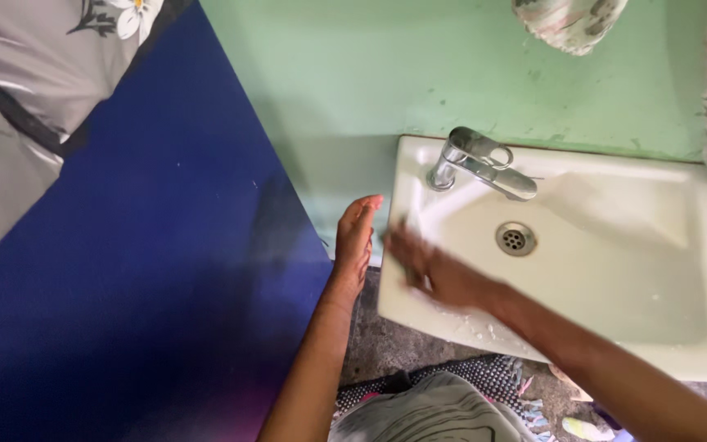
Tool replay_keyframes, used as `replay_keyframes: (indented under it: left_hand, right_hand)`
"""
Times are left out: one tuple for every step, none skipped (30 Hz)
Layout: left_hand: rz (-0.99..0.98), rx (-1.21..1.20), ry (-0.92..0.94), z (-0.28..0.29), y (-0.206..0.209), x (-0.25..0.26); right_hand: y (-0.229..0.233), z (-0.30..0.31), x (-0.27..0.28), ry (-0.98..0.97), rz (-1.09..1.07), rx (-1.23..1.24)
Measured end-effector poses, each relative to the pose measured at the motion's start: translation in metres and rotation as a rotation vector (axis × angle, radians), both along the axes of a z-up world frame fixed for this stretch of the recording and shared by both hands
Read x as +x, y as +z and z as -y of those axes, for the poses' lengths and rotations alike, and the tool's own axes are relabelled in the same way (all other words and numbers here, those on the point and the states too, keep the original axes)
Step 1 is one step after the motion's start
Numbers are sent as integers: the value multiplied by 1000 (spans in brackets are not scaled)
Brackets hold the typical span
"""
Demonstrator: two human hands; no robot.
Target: The person cleans a white sink and faucet using a sponge, scrubs the basin and edges, and rinses the surfaces and their hands with water from the tap and a cup.
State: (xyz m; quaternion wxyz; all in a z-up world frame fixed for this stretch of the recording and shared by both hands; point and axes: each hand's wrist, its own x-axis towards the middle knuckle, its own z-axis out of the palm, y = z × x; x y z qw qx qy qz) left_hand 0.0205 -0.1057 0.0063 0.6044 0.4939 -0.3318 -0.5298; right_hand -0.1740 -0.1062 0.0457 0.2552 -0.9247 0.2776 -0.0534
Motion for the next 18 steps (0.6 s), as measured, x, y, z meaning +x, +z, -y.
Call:
replay_keyframes:
  left_hand:
    - [9, -2, -5, 1, -2, -1]
    - [3, 3, -14, 2, -4, -2]
    - [-3, 7, -23, 4, -7, -4]
    - [-11, 13, -33, 5, -11, -6]
    - [-57, -26, -38, 9, -14, -6]
    - [-105, -62, -43, 13, -18, -8]
    - [-152, -97, -48, 16, -21, -11]
    - [-116, -127, -46, 19, -23, -12]
    - [-79, -156, -44, 22, -21, -14]
    - [-40, -182, -41, 22, -19, -14]
    - [-54, -127, -31, 21, -14, -13]
    - [-69, -70, -26, 18, -8, -12]
    - [-85, -13, -22, 13, -1, -11]
    - [-87, -7, -17, 11, 6, -11]
    - [-90, -1, -12, 6, 13, -11]
    - [-93, 2, -5, 5, 19, -11]
    - [-70, 28, -21, 3, 24, -10]
    - [-47, 64, -34, -3, 24, -8]
  right_hand:
    - [5, -15, -6, 23, -75, 19]
    - [10, -27, -10, 49, -149, 37]
    - [14, -35, -13, 74, -223, 56]
    - [15, -38, -15, 97, -299, 76]
    - [14, -32, -10, 80, -275, 11]
    - [12, -19, -2, 62, -252, -52]
    - [9, -5, 6, 44, -229, -115]
    - [7, 12, 14, -17, -224, -132]
    - [5, 28, 20, -78, -219, -149]
    - [2, 39, 26, -131, -161, -154]
    - [-1, 48, 30, -183, -103, -158]
    - [-6, 50, 30, -241, -46, -160]
    - [-13, 47, 31, -258, 36, -228]
    - [-17, 43, 35, -278, 118, -302]
    - [-19, 37, 34, -298, 198, -378]
    - [-18, 30, 25, -325, 240, -269]
    - [-16, 17, 12, -352, 281, -160]
    - [-16, 2, 3, -376, 320, -41]
